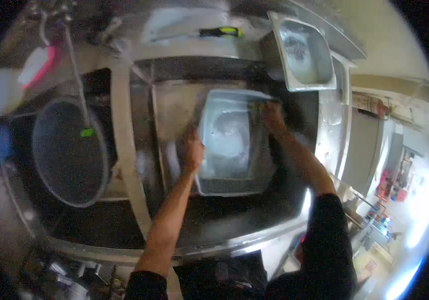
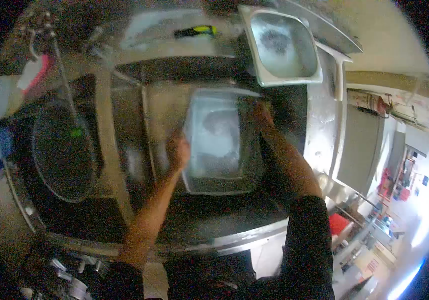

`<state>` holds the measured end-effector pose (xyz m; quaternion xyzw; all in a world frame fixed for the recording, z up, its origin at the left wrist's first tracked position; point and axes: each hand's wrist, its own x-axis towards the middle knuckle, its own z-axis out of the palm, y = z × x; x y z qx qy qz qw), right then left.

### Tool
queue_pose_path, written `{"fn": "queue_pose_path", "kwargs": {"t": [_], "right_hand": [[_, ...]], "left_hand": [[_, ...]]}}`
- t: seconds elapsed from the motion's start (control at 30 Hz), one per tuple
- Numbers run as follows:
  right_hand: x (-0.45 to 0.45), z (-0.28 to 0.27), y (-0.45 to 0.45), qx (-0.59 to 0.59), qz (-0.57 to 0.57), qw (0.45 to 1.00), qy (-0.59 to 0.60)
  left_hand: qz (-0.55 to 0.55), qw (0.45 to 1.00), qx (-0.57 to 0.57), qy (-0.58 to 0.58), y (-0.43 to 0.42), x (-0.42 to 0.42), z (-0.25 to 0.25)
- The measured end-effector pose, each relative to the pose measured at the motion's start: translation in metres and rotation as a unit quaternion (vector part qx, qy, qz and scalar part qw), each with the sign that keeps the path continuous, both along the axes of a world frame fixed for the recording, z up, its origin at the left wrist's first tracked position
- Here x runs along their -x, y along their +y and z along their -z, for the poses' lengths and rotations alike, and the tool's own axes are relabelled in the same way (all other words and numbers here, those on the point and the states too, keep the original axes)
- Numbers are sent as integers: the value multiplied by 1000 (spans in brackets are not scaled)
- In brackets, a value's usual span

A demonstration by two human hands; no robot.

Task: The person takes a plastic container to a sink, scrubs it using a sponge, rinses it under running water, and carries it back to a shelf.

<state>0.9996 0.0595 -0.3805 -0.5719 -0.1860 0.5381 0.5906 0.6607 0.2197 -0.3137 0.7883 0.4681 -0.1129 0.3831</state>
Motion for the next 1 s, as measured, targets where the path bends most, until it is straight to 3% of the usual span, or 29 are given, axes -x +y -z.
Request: {"fn": "queue_pose_path", "kwargs": {"t": [0.1,0.17,0.2,0.23,0.27,0.33,0.37,0.43,0.47,0.5,0.53,0.57,0.6,0.7,0.73,0.77,0.8,0.83,0.87,0.9,0.93,0.97,1.0], "right_hand": [[60,-31,-9,138,45,980,-134],[118,-37,-46,207,41,934,-288],[142,-37,-57,230,58,916,-324],[159,-35,-60,240,96,910,-325],[168,-32,-52,236,146,911,-304],[173,-27,-11,183,252,926,-213],[173,-25,12,141,300,932,-149],[175,-25,53,50,350,935,0],[180,-21,60,31,332,943,22],[188,-15,50,64,215,958,-176],[196,-11,45,81,84,924,-365],[205,-9,40,86,-53,839,-534],[208,-7,35,72,-63,845,-526],[174,7,-1,173,36,885,-430],[166,14,-18,219,77,889,-395],[156,22,2,134,110,878,-447],[147,55,26,136,111,779,-602],[138,89,49,156,136,643,-738],[169,-33,93,110,33,798,-592],[185,-39,93,121,-16,825,-551],[197,-13,69,118,-85,789,-597],[201,-8,48,114,-171,713,-671],[190,-6,24,133,-252,492,-822]], "left_hand": [[-12,998,49,30,22,-10,-54],[-55,980,-144,-125,17,-5,-55],[-54,992,-49,-106,17,-1,-37],[-73,989,-26,-125,14,1,-37],[-95,985,-9,-141,14,2,-34],[-127,958,-102,-237,13,14,-47],[-116,990,23,-82,0,11,-5],[-120,981,-58,-144,-7,12,3],[-121,976,-84,-158,-14,12,8],[-126,964,-166,-165,-23,9,18],[-131,944,-252,-170,-26,8,26],[-139,943,-258,-155,-26,9,23],[-131,958,-199,-157,-21,11,19],[-118,978,-81,-151,-6,12,-4],[-124,963,-151,-187,-15,4,14],[-125,943,-215,-220,-26,2,27],[-114,949,-200,-217,-37,6,33],[-140,952,-179,-206,-45,12,38],[-166,954,-155,-196,-50,19,39],[-185,955,-128,-191,-48,22,38],[-199,955,-105,-194,-38,17,37],[-209,954,-78,-201,-32,7,35],[-218,952,-53,-207,-29,-2,37]]}}
